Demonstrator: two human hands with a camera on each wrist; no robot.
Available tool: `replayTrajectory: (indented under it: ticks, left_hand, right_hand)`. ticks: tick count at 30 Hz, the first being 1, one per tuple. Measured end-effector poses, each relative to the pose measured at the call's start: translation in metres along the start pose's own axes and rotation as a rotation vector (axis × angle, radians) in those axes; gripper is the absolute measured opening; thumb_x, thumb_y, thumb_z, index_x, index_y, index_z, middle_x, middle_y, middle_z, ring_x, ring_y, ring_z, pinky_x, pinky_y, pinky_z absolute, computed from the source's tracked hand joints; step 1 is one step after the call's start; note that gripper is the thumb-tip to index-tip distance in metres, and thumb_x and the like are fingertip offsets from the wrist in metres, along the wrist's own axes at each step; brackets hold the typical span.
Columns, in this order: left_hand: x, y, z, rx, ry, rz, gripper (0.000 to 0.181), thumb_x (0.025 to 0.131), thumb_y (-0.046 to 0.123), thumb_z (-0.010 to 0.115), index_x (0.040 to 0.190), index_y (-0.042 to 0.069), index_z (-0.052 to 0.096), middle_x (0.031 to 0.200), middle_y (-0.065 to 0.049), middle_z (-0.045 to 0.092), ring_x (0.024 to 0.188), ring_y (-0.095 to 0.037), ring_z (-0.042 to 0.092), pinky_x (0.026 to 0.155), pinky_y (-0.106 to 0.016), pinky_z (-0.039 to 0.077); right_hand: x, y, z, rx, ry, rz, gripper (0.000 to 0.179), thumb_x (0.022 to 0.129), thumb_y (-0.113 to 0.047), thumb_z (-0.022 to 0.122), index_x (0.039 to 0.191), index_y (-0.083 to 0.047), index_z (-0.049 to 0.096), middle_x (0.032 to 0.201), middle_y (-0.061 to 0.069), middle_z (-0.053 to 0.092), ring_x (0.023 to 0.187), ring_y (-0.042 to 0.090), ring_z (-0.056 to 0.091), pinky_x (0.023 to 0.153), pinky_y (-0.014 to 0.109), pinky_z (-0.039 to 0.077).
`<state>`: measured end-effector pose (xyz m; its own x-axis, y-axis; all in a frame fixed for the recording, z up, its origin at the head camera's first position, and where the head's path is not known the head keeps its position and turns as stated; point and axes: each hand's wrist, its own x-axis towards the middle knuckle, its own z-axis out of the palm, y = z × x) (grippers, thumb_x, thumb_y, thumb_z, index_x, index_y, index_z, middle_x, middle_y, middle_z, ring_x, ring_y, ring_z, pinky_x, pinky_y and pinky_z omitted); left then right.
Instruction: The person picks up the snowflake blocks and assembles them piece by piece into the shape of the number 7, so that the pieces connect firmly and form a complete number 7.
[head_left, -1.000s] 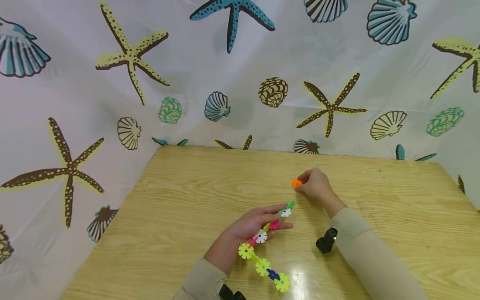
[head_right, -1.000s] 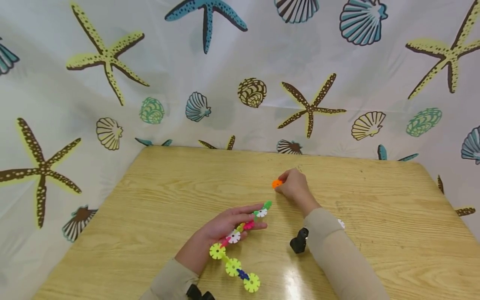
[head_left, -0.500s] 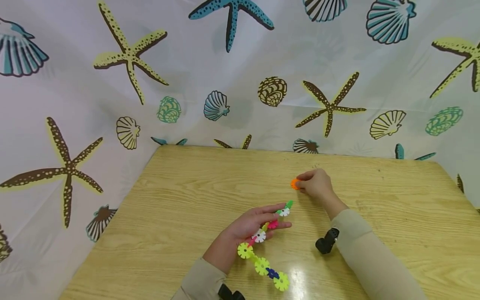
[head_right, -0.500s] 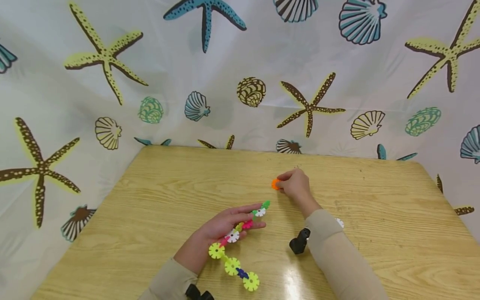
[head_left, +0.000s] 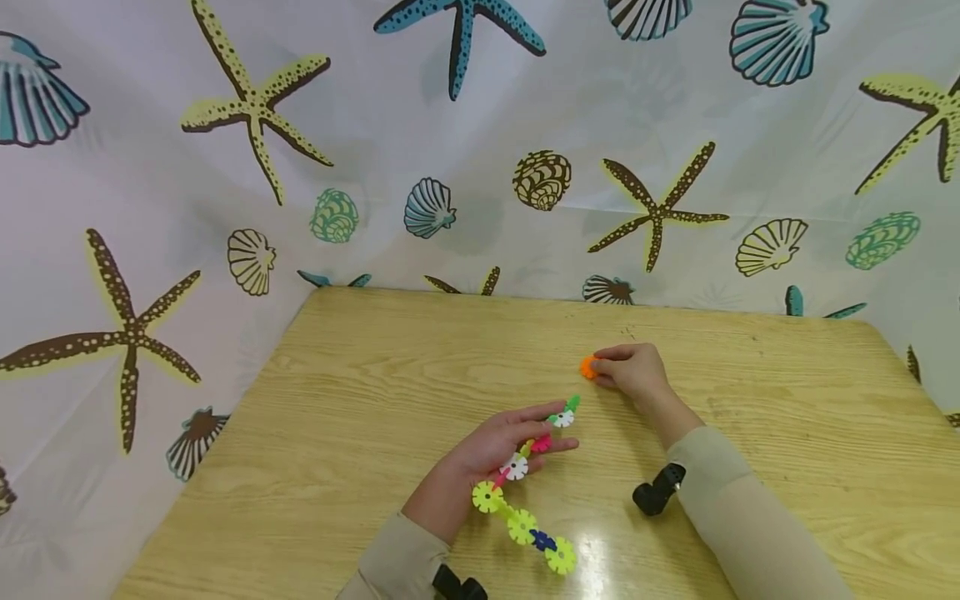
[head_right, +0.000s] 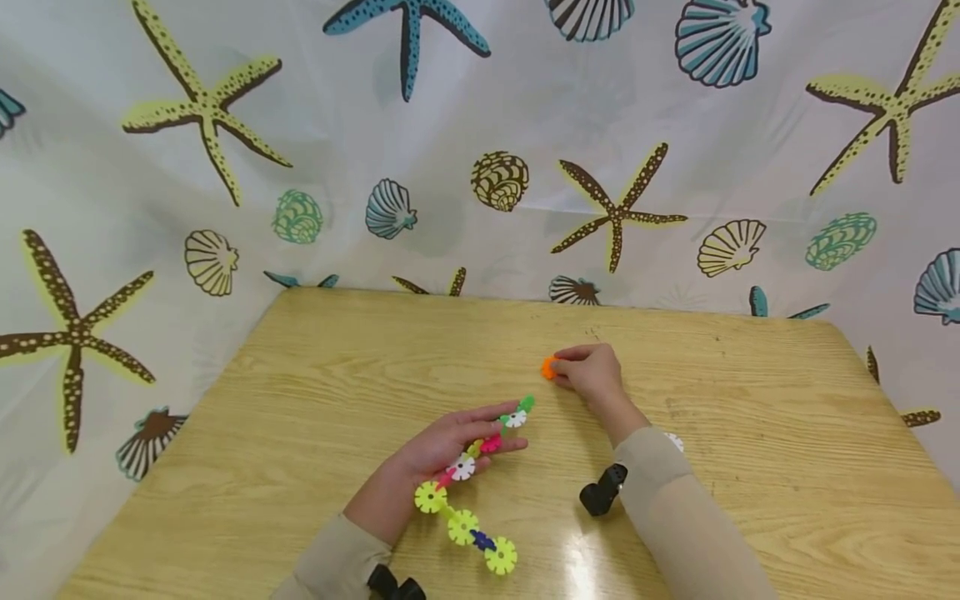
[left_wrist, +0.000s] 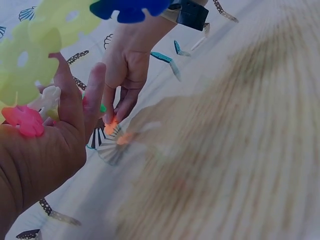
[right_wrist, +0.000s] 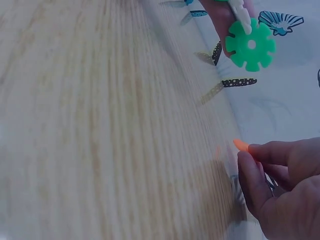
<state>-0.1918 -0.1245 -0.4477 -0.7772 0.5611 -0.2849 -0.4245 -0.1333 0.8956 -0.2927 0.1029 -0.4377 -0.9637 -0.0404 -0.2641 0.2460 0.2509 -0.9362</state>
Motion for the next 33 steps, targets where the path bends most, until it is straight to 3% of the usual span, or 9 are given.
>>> replayTrajectory:
  ticks: [5, 12, 20, 33]
  left_hand:
    - [0.000, 0.000, 0.000, -0.008, 0.007, -0.007, 0.043, 0.105, 0.020, 0.050, 0.149, 0.019, 0.049, 0.156, -0.009, 0.043, 0.117, -0.011, 0.066, 0.062, -0.012, 0.049]
    - [0.000, 0.000, 0.000, -0.006, 0.006, 0.001, 0.043, 0.106, 0.019, 0.048, 0.149, 0.018, 0.048, 0.155, -0.009, 0.045, 0.119, -0.012, 0.066, 0.062, -0.011, 0.048]
    - [0.002, 0.001, 0.000, -0.012, 0.007, 0.007, 0.043, 0.106, 0.020, 0.048, 0.149, 0.019, 0.049, 0.154, -0.010, 0.045, 0.118, -0.012, 0.066, 0.061, -0.012, 0.049]
    - [0.001, 0.001, 0.000, -0.015, 0.001, 0.003, 0.043, 0.106, 0.019, 0.047, 0.149, 0.018, 0.048, 0.155, -0.013, 0.043, 0.119, -0.012, 0.066, 0.061, -0.012, 0.048]
  right_hand:
    - [-0.003, 0.002, 0.000, 0.020, -0.006, -0.006, 0.032, 0.096, -0.005, 0.065, 0.124, 0.010, 0.064, 0.127, 0.027, 0.062, 0.091, 0.015, 0.074, 0.082, 0.027, 0.059]
    - [-0.008, 0.004, 0.001, 0.041, -0.022, 0.000, 0.033, 0.095, -0.006, 0.066, 0.123, 0.010, 0.064, 0.118, 0.022, 0.066, 0.082, 0.011, 0.073, 0.079, 0.026, 0.060]
    - [-0.021, 0.000, 0.001, 0.023, -0.074, -0.046, 0.035, 0.097, -0.008, 0.063, 0.129, 0.008, 0.062, 0.131, 0.026, 0.060, 0.088, 0.010, 0.072, 0.083, 0.027, 0.059]
    - [-0.034, -0.003, 0.001, 0.037, -0.153, -0.044, 0.032, 0.096, -0.005, 0.063, 0.125, 0.010, 0.064, 0.126, 0.024, 0.063, 0.085, 0.009, 0.072, 0.085, 0.029, 0.059]
